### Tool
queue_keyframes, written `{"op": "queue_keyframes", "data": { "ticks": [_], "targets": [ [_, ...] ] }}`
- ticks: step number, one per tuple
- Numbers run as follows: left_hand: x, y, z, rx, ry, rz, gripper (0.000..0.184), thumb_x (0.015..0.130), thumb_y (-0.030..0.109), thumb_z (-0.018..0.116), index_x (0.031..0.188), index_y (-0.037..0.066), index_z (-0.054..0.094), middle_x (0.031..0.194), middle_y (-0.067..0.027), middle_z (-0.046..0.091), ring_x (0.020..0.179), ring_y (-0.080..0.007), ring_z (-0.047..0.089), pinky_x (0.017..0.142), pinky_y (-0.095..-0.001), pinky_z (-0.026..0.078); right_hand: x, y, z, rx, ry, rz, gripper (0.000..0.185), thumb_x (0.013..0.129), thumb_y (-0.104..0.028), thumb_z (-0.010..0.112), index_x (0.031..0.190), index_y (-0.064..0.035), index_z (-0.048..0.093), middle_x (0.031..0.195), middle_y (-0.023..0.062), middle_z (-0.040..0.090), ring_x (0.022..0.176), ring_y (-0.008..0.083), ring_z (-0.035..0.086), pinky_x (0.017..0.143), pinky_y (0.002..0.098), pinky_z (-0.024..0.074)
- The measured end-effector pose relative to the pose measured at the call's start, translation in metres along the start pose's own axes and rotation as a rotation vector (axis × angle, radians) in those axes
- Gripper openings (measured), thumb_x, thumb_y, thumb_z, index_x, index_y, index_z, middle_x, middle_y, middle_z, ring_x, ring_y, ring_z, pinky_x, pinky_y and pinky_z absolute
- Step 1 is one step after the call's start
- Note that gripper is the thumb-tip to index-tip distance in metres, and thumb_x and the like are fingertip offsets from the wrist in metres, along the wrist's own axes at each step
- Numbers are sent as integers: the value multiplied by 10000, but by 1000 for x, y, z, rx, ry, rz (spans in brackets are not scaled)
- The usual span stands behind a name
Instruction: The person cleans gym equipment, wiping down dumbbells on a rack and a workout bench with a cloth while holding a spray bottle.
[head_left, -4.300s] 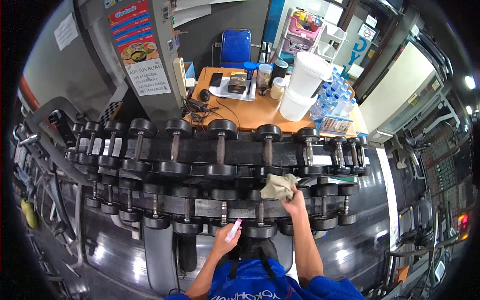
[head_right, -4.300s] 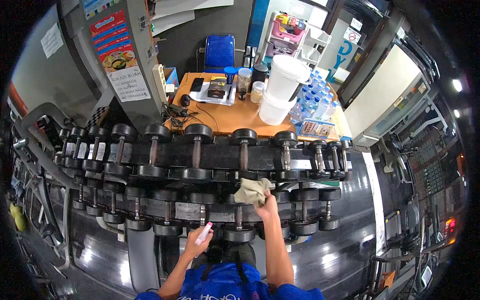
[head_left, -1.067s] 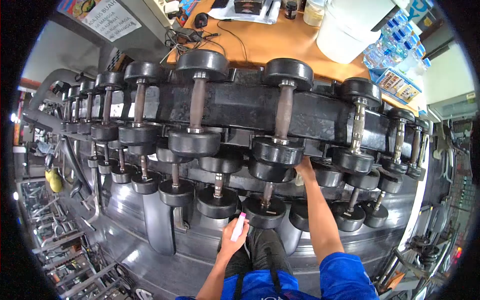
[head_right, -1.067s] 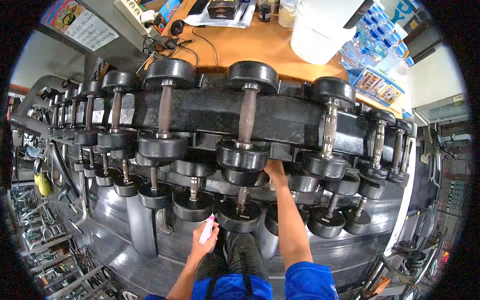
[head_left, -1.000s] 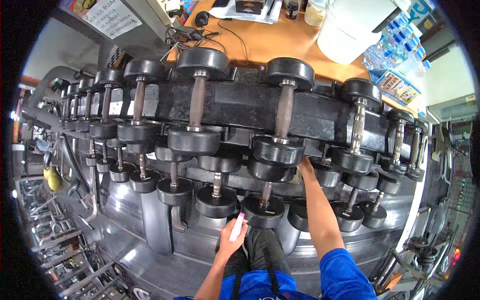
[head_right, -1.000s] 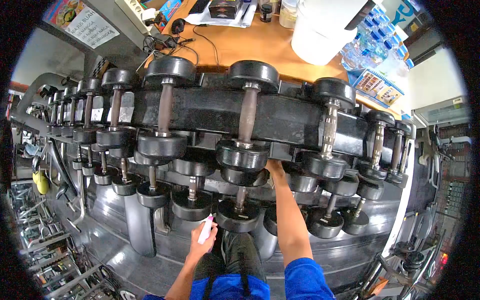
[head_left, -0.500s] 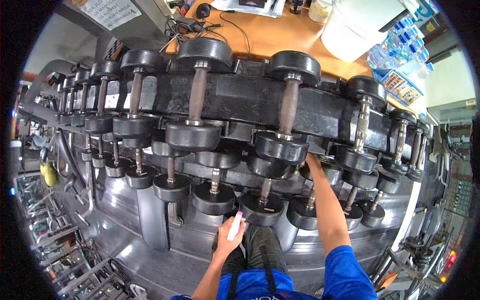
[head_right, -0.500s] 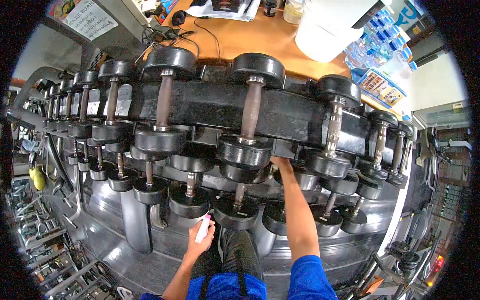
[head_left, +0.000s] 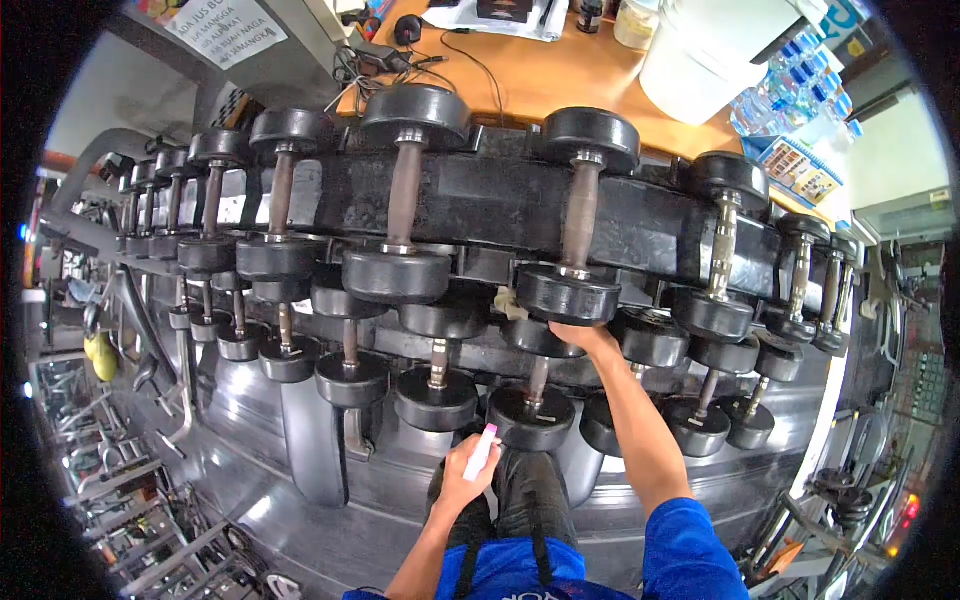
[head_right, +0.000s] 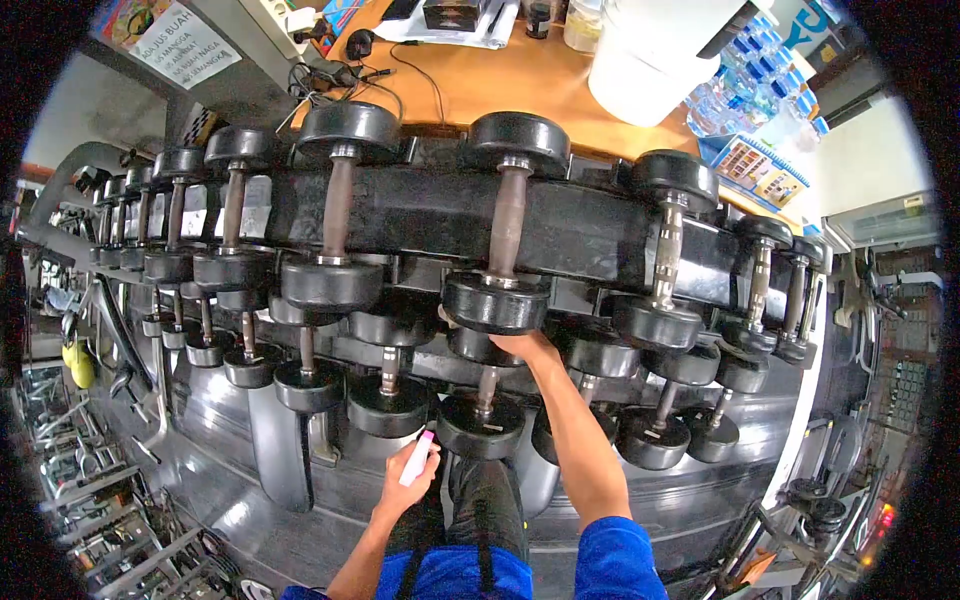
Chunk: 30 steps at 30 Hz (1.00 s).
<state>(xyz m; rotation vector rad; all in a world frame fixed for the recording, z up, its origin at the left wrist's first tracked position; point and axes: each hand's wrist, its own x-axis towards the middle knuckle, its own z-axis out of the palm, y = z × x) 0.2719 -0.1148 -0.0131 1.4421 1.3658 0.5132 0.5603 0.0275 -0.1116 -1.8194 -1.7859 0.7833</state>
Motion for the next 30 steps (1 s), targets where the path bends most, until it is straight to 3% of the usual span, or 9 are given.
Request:
{"op": "queue_keyframes", "data": {
  "ticks": [2,5,8,9,10,13,17,24,30],
  "targets": [
    [1,4,-5,-31,-31,-18,75,861,58,680,919,10,676,790,-161,672,703,-288,691,625,-355,527,-12,19,20,118,109,-217,221,849,-61,602,1031,-111,716,976,121,726,881,316,688,778,401,544],
    [2,3,-12,-8,-68,-33,78,870,71,676,919,10,675,797,-160,672,708,-285,692,630,-357,528,-34,-43,-41,194,-108,-175,346,840,65,523,1057,-127,712,1031,114,723,966,333,676,853,418,537],
    [5,-5,-19,5,-65,16,83,873,66,677,943,24,673,761,-119,663,655,-222,672,591,-328,519,-49,-34,-52,153,-70,-60,410,821,6,559,1146,-209,685,927,171,694,882,405,650,761,473,530],
    [6,-8,-21,13,-56,50,97,872,57,681,966,34,671,726,-82,654,603,-164,651,554,-300,509,-52,-36,-54,95,19,47,299,828,34,563,1070,-88,690,1062,157,702,1016,371,649,864,431,531],
    [6,-10,-24,22,-44,83,119,870,47,684,988,44,668,691,-45,646,552,-105,630,516,-271,500,-54,-13,-38,-37,30,165,287,842,-21,579,1101,-93,680,1001,172,698,963,390,653,829,449,533],
    [6,-12,-32,27,-40,49,114,875,47,678,988,46,667,683,-44,639,548,-108,629,511,-274,499,-47,71,20,-16,197,372,279,852,-75,598,1120,-90,672,977,175,694,925,403,658,807,458,531],
    [4,-16,-35,38,-29,4,105,878,43,670,983,46,667,686,-44,644,549,-109,628,508,-274,495,-12,80,29,5,165,469,278,837,-41,589,1092,-92,684,1025,151,692,974,373,650,834,437,528],
    [-4,-16,-17,-14,17,-44,83,861,55,677,940,28,682,726,-100,659,610,-161,649,557,-296,494,44,12,31,-149,59,84,292,809,19,572,1043,-96,704,1108,109,689,1059,321,637,881,401,523],
    [-7,4,4,-29,28,-83,76,853,42,679,915,-2,683,767,-144,675,670,-212,686,603,-318,514,0,-36,2,-132,38,-338,318,786,70,557,1000,-99,721,1180,73,686,1133,277,625,922,370,518]
  ]
}}
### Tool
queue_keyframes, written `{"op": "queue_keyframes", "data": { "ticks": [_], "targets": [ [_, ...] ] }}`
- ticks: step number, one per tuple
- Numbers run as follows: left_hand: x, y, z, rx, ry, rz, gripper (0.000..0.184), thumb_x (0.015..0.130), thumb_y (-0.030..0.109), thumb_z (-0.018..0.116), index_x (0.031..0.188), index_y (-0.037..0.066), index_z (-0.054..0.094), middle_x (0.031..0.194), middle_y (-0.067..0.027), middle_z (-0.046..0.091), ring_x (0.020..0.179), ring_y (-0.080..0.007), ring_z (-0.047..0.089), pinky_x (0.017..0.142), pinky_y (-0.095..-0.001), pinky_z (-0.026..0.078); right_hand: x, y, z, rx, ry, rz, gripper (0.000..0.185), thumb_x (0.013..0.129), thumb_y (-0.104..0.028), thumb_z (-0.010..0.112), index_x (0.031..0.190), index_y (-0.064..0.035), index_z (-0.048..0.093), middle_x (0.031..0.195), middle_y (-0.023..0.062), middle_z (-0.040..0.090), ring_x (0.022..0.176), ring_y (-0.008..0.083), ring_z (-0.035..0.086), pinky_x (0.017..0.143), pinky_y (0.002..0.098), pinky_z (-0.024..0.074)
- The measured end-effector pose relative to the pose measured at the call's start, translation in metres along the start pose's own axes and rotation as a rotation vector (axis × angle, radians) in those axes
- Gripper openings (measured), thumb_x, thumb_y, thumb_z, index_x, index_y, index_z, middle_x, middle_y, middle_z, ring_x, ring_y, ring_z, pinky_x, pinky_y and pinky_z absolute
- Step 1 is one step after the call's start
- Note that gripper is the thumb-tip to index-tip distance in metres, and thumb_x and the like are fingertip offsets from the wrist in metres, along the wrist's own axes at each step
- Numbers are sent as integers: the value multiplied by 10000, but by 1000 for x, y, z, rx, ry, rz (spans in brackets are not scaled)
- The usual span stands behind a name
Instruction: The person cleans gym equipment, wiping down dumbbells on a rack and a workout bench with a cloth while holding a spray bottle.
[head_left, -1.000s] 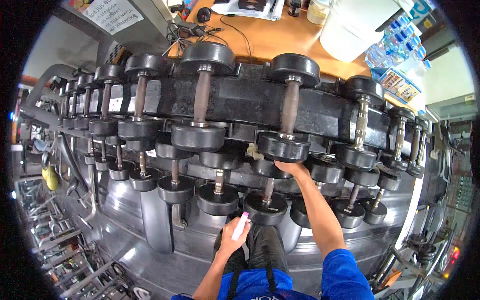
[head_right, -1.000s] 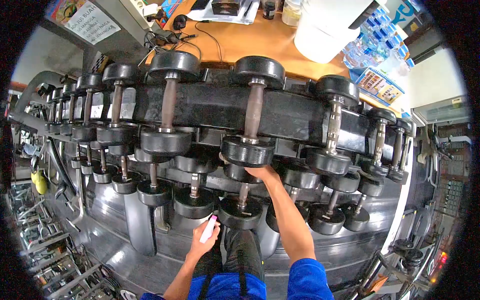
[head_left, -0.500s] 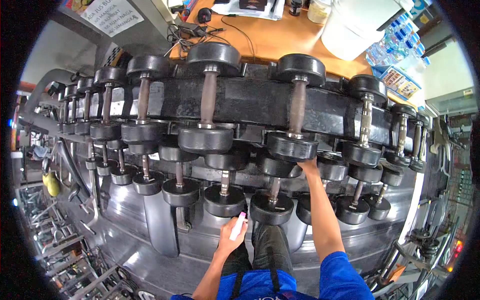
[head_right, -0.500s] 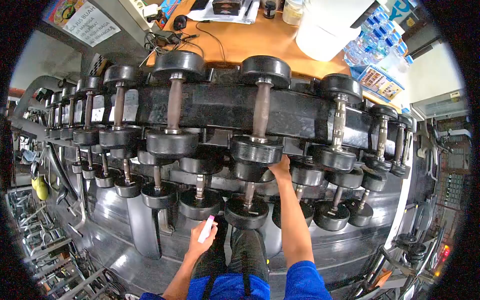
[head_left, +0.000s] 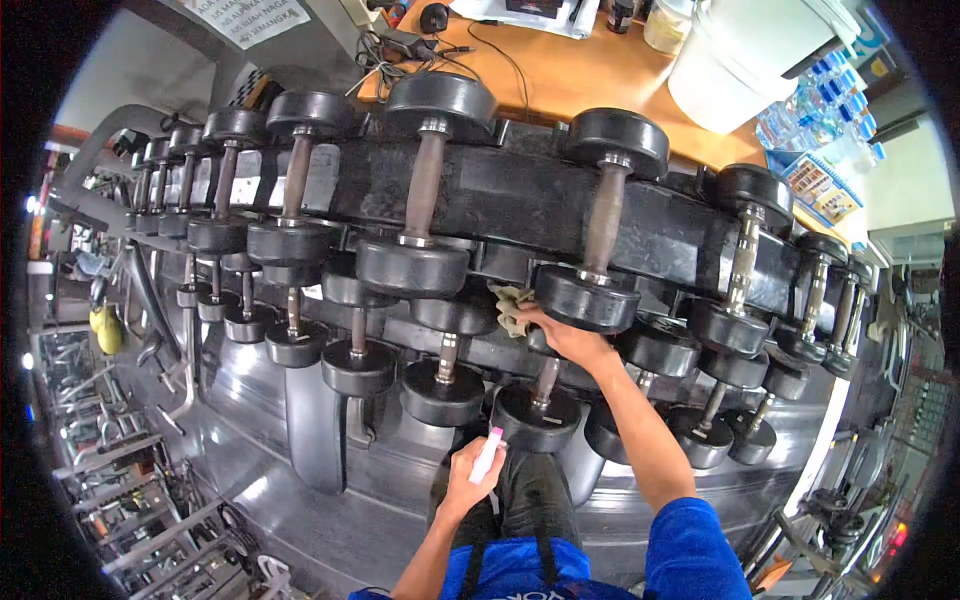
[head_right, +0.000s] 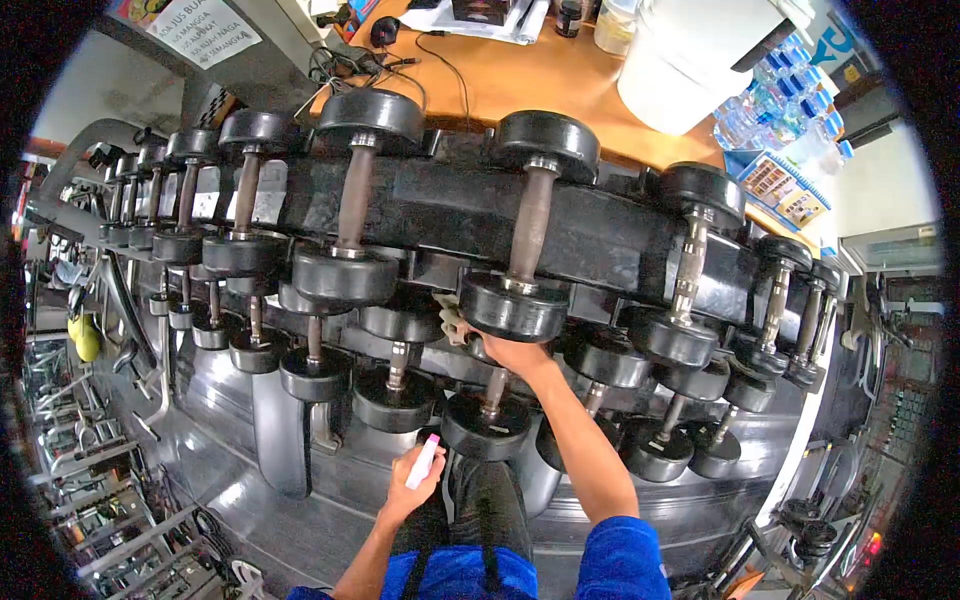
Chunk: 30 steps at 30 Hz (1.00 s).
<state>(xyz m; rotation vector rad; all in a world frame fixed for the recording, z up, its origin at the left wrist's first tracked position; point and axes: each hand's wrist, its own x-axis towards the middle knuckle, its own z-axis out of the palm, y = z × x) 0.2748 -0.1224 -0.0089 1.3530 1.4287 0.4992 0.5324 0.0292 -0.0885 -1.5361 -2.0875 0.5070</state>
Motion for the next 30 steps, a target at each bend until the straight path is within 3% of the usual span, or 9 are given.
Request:
{"op": "queue_keyframes", "data": {
  "ticks": [8,13,16,18,20,23,24,26,30],
  "targets": [
    [-10,10,11,2,-3,69,85,845,35,689,920,-3,682,783,-150,679,694,-257,696,631,-330,530,-82,-8,-48,-75,6,-74,362,737,32,627,1038,-148,718,1266,9,654,1186,211,607,1000,369,494],
    [-14,-2,6,-6,-25,113,95,846,42,689,933,5,682,799,-153,680,699,-280,694,635,-342,536,-144,-20,-8,206,307,491,252,938,6,535,1166,-37,635,1220,223,634,1119,385,621,916,426,534],
    [-19,-5,-4,13,-49,133,98,850,57,689,933,7,681,800,-154,680,704,-279,694,637,-348,537,-153,-50,0,324,205,1065,282,980,-106,533,1245,-20,578,1224,240,628,1102,392,625,922,388,508],
    [-23,-10,-13,-12,-74,106,99,852,64,685,933,7,681,804,-155,679,708,-284,692,642,-351,537,-218,-1,111,16,455,970,361,1002,-220,538,1322,-54,542,1260,222,620,1101,362,623,853,412,519],
    [-30,-16,-23,-18,-110,116,101,855,69,680,936,9,681,804,-156,678,710,-288,687,647,-352,536,-212,11,127,910,527,1469,373,1003,-220,542,1336,-55,522,1246,155,629,1106,324,614,879,417,522],
    [-36,-33,-43,24,-158,190,103,865,81,668,943,14,675,779,-155,661,696,-291,669,642,-356,524,-157,-1,93,1582,787,1421,232,1011,-142,448,1175,-37,575,1080,72,636,1014,242,602,873,404,510],
    [-37,-38,-50,12,-163,193,103,867,85,668,943,15,673,770,-154,655,690,-292,667,635,-358,519,-174,57,147,1485,576,1346,185,1009,-138,431,1082,-65,584,1098,73,640,1022,239,599,863,432,508],
    [-41,-47,-64,-13,-175,189,104,871,93,667,943,17,668,752,-152,644,680,-294,662,621,-364,510,-145,80,166,1854,959,1291,175,996,-125,426,1022,-97,598,1007,70,635,918,243,591,855,417,507],
    [-43,-75,-89,40,-187,235,104,880,110,669,939,25,665,743,-154,635,666,-301,663,607,-380,503,-115,68,148,1826,972,1342,192,974,-94,417,1050,-92,593,1021,74,640,949,256,595,894,445,504]
  ]
}}
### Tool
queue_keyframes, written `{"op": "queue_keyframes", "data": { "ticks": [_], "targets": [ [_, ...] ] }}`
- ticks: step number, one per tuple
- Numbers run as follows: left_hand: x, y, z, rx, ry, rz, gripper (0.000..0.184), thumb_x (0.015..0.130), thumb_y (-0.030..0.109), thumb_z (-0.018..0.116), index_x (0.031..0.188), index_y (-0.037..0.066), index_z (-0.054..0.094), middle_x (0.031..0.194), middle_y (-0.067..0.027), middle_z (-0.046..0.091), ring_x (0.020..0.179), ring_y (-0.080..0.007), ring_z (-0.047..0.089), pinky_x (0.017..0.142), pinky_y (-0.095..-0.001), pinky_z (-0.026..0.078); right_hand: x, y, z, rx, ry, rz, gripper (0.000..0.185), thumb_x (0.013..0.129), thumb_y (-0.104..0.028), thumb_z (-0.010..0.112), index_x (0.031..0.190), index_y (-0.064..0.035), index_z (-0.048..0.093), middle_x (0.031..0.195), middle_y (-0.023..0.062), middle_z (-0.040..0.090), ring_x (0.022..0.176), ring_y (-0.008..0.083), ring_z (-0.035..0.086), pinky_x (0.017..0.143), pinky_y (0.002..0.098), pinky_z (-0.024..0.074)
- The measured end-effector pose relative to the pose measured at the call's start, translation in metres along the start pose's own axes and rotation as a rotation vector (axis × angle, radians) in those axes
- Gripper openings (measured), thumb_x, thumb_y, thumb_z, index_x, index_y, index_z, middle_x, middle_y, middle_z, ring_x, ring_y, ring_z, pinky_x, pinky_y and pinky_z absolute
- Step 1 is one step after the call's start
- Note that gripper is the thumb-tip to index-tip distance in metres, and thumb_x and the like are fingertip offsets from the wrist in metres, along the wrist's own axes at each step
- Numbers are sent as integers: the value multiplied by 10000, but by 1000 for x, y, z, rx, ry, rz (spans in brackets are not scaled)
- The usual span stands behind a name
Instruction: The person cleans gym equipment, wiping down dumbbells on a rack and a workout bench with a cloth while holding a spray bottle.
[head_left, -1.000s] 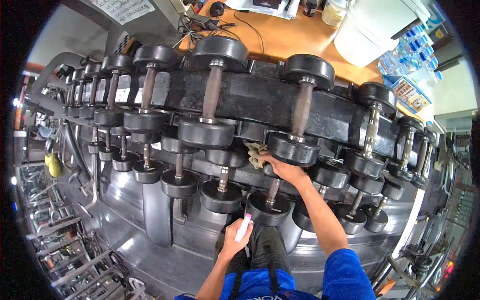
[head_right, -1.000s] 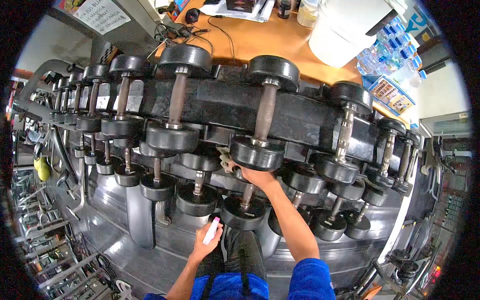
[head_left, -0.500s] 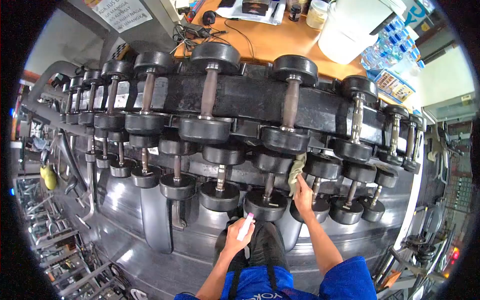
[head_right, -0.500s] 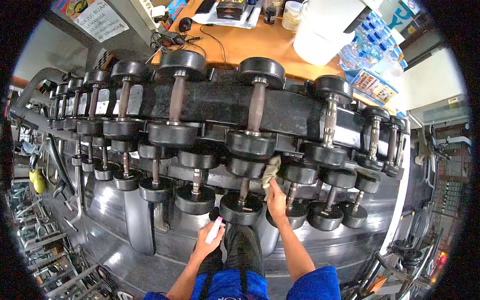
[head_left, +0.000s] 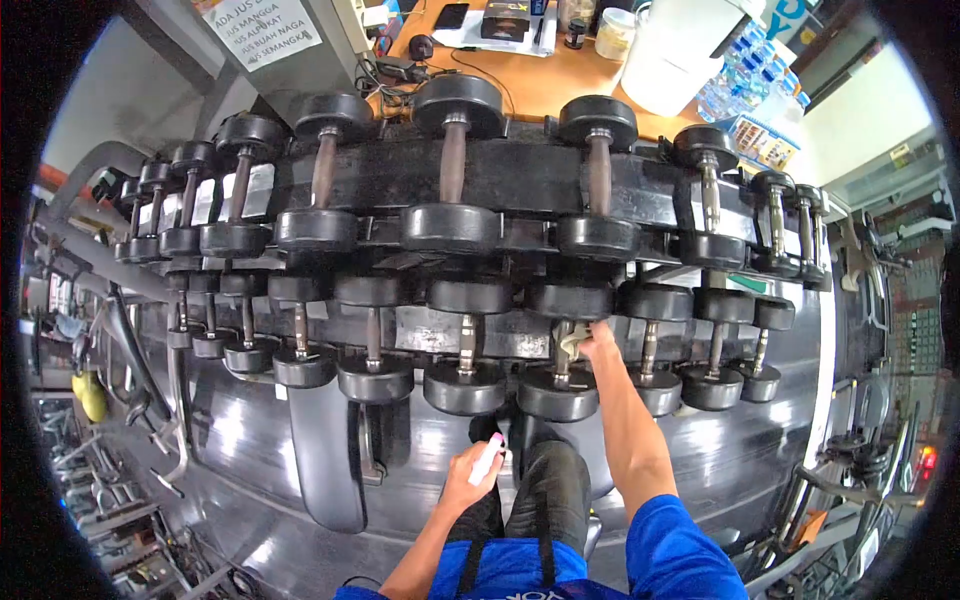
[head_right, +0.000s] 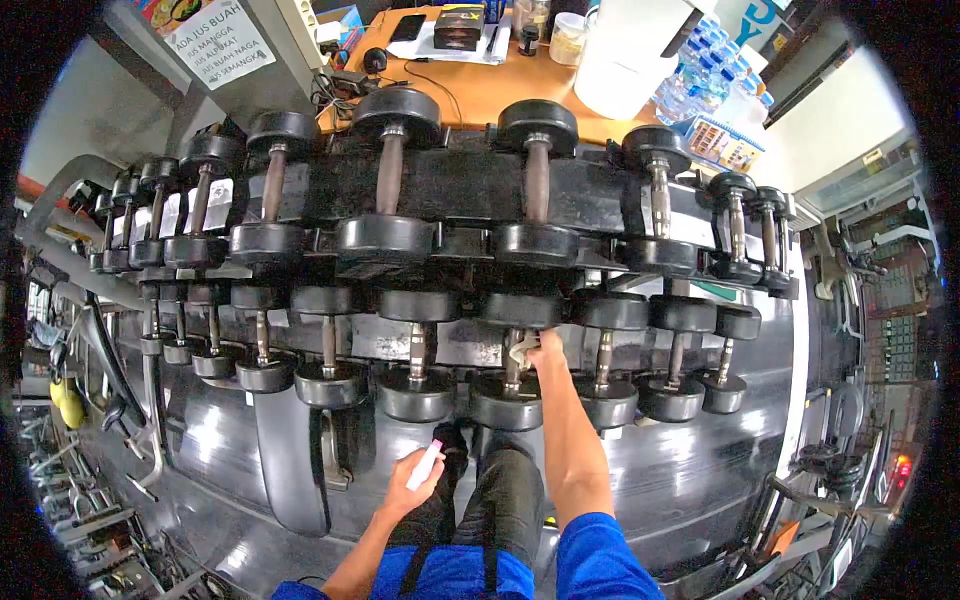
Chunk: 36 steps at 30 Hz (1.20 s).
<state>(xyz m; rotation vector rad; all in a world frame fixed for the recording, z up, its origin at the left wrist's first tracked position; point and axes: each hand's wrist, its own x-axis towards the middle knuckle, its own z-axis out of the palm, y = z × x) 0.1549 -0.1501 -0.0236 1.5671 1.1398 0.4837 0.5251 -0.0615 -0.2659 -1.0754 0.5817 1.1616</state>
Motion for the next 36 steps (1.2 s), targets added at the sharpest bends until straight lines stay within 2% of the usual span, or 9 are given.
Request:
{"op": "queue_keyframes", "data": {
  "ticks": [5,8,9,14,18,21,24,27,36],
  "targets": [
    [-11,-14,-24,-36,21,54,115,873,92,683,974,39,682,795,-108,678,682,-217,668,623,-333,521,-50,-10,0,45,12,28,234,997,-134,380,1117,-99,578,1070,69,641,943,244,604,818,426,510],
    [-11,-10,-36,-21,-9,52,120,874,74,682,988,40,678,757,-70,665,634,-142,638,582,-295,504,-44,-6,-35,75,17,-33,242,1008,-222,460,1175,-95,580,1143,78,639,1052,247,609,899,420,501],
    [-13,-9,-39,-36,-39,-18,121,872,91,687,982,41,689,777,-93,681,660,-170,663,601,-310,516,-125,-4,17,72,89,-110,263,1047,-275,382,1160,-114,556,1133,51,624,949,197,607,723,338,474],
    [-14,-10,-44,-45,-88,-128,121,877,118,691,967,38,701,751,-97,675,633,-150,630,586,-302,496,-219,36,55,-21,-200,-370,443,1037,-66,363,1475,-126,335,1436,83,473,1274,239,507,1071,441,434],
    [-17,-11,-45,-71,-65,-79,114,875,110,691,962,37,701,757,-108,675,651,-160,640,598,-309,499,-165,93,40,-217,-326,-172,314,1007,-76,382,1278,-59,541,1176,87,646,1083,247,622,918,416,522],
    [-22,-15,-48,-42,-41,-50,105,873,103,690,954,36,700,751,-108,670,650,-159,637,596,-309,496,-94,118,34,-20,-12,217,247,993,-203,433,1136,-72,585,1113,101,658,976,279,645,744,417,552],
    [-25,-19,-54,-14,-4,-59,96,870,92,692,946,33,697,710,-93,649,612,-141,612,571,-302,487,-49,110,60,131,5,63,322,982,-200,361,1166,-72,591,1119,82,667,1017,278,629,864,436,525],
    [-31,-20,-63,-38,24,-132,88,870,80,691,943,31,689,659,-69,616,567,-115,574,539,-295,472,25,98,32,27,-6,97,258,980,-202,417,1133,-97,596,1094,68,650,983,242,620,786,402,539],
    [4,-2,-55,-113,-40,-184,91,874,98,693,953,52,687,697,-43,636,606,-98,574,563,-288,478,-108,-1,23,56,-87,18,332,972,-109,350,1163,46,574,1103,168,663,1063,266,626,969,379,508]
  ]
}}
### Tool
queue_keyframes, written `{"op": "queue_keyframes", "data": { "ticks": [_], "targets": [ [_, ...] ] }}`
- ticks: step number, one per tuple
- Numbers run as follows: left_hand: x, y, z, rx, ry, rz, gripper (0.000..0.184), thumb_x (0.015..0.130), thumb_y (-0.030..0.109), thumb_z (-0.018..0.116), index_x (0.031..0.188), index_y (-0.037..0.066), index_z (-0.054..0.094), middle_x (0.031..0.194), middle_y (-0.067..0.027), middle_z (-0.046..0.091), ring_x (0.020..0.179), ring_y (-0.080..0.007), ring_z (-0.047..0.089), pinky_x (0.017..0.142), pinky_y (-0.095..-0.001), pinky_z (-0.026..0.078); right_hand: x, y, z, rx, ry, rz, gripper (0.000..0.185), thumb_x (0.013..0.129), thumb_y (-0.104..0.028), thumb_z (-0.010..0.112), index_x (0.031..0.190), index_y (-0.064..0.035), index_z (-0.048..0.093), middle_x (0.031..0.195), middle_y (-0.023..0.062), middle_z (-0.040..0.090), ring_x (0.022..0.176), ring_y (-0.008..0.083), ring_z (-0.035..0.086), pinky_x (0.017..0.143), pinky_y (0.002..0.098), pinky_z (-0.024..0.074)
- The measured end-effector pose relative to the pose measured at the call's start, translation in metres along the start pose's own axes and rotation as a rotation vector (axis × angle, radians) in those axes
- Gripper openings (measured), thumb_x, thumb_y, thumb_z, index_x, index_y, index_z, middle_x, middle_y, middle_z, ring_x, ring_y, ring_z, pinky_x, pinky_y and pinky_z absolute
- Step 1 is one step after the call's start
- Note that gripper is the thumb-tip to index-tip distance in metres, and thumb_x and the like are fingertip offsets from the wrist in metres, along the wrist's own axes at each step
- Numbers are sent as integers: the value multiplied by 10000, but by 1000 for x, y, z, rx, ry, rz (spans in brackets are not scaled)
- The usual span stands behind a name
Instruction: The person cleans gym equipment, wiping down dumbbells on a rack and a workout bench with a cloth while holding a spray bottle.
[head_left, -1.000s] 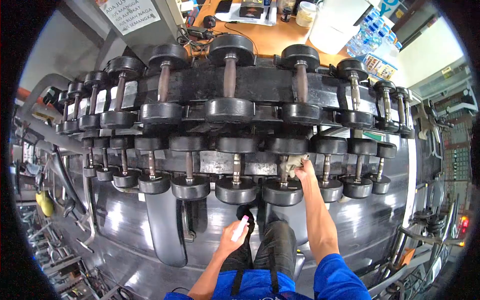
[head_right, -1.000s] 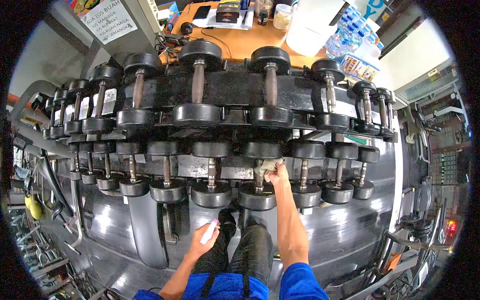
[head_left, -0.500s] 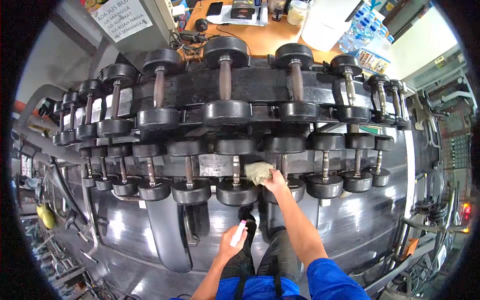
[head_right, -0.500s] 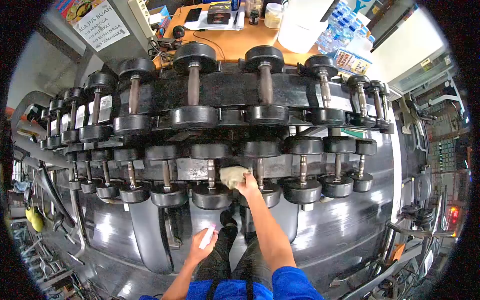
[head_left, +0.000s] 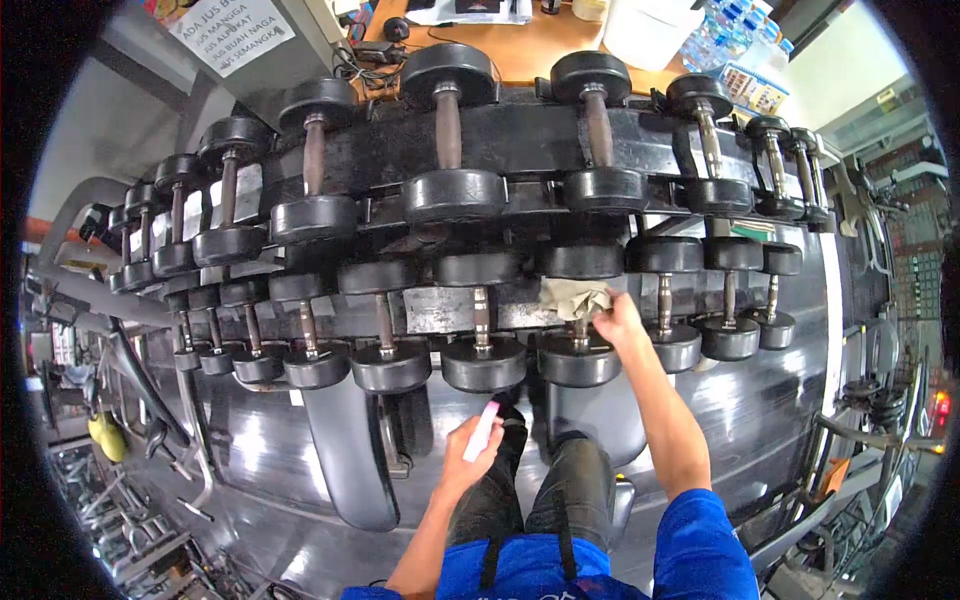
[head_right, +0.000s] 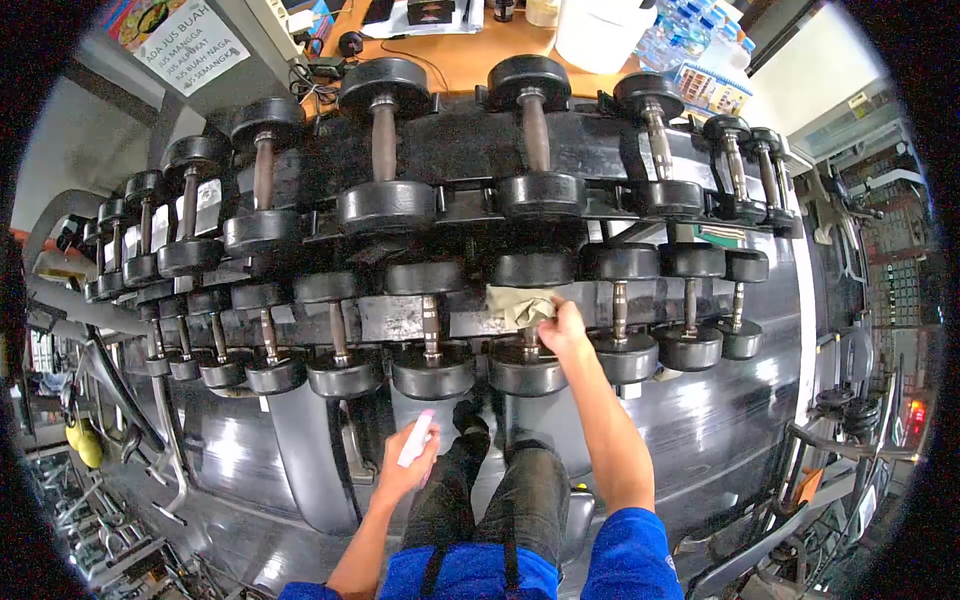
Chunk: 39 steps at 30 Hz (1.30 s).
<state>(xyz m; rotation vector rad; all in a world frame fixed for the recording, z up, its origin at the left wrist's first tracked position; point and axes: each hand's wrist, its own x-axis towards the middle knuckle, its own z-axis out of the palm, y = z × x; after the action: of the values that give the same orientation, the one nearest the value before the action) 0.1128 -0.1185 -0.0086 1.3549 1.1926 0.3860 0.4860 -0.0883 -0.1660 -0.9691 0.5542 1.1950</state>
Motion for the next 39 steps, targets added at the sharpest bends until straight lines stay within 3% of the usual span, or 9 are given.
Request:
{"op": "queue_keyframes", "data": {
  "ticks": [6,12,17,20,25,28,30,34,39],
  "targets": [
    [37,33,28,155,-167,116,161,877,164,669,967,30,682,786,-144,679,700,-227,685,629,-333,510,-103,-36,-10,-41,-47,-406,364,1048,-194,341,1353,-86,506,1341,107,571,1236,266,540,1077,432,411],
    [76,27,74,242,-234,137,194,862,207,657,911,20,663,778,-199,664,723,-371,668,643,-411,506,-181,-80,-68,76,-149,-323,587,983,-468,465,1401,-56,465,1422,125,512,1295,288,499,1088,466,397],
    [100,30,98,354,-204,173,201,849,218,636,818,22,607,790,-216,650,772,-428,639,673,-492,493,-205,-77,-97,68,-132,-355,550,997,-441,448,1398,-66,477,1403,100,538,1296,269,505,1083,454,405],
    [110,44,105,416,-161,133,221,866,234,636,909,18,649,852,-208,680,832,-408,667,707,-479,518,-201,-72,-105,25,-152,-366,521,1011,-424,421,1391,-74,485,1414,90,532,1303,254,501,1080,441,409],
    [123,46,115,328,-121,240,183,873,202,630,887,20,623,827,-219,657,799,-433,641,689,-483,506,-181,-61,-78,-190,53,-415,449,936,-136,624,1364,-82,501,1280,57,587,1159,197,565,1001,378,458],
    [123,50,120,338,-125,220,187,877,203,629,890,17,623,835,-223,656,814,-435,638,691,-482,507,-139,-44,-62,-1032,50,-780,337,923,-61,600,1259,-40,589,1179,129,665,1079,181,614,911,334,490],
    [121,38,123,303,-112,272,145,872,174,655,906,33,646,747,-151,647,680,-294,642,616,-401,494,-128,-24,-26,-1312,71,-739,330,905,-43,619,1235,-38,609,1133,154,684,1045,265,646,916,372,493],
    [104,26,117,185,-110,196,115,866,152,685,940,66,665,681,-40,624,598,-106,594,554,-313,468,-75,11,3,-1760,-408,-1165,487,844,25,565,1306,-126,585,1255,159,640,1178,325,601,1039,402,453],
    [74,5,99,68,-107,68,153,855,106,710,993,52,673,782,-64,648,650,-146,586,602,-301,471,-59,20,4,-2196,-531,-696,451,888,-103,539,1336,-155,561,1192,149,659,1087,340,631,955,439,493]
  ]
}}
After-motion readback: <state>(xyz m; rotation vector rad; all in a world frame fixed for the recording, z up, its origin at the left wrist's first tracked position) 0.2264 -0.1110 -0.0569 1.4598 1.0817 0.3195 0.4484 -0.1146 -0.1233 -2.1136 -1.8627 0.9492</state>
